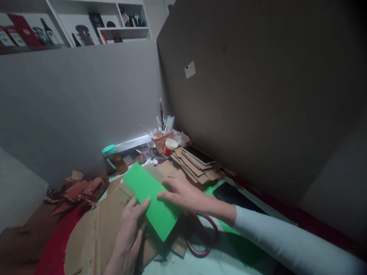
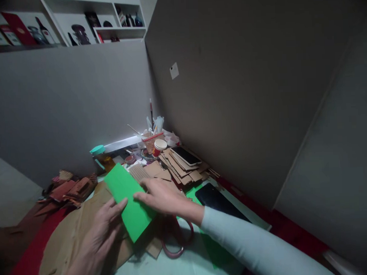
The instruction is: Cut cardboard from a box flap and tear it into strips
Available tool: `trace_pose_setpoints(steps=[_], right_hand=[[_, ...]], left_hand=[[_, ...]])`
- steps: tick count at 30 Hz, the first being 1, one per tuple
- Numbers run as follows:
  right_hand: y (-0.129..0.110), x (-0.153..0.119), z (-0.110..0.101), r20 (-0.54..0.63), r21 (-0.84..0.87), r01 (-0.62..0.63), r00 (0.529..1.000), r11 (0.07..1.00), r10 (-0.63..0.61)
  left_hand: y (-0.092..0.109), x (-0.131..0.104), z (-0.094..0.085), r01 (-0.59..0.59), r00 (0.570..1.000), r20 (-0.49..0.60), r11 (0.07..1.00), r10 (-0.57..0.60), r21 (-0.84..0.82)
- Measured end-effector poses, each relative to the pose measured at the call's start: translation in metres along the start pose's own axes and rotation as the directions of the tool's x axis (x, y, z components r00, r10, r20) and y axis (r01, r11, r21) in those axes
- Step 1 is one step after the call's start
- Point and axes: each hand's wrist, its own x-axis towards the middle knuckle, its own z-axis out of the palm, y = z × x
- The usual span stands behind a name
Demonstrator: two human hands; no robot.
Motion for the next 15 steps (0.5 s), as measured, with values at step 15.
trace_pose_setpoints(steps=[15], right_hand=[[-0.013, -0.107, 0.041, 0.021, -0.261, -0.182, 0.981, 0.948, 0.194]], left_hand=[[-0.003, -0.019, -0.068, 0.031, 0.909, -0.371, 0.860, 0.188, 0.510]])
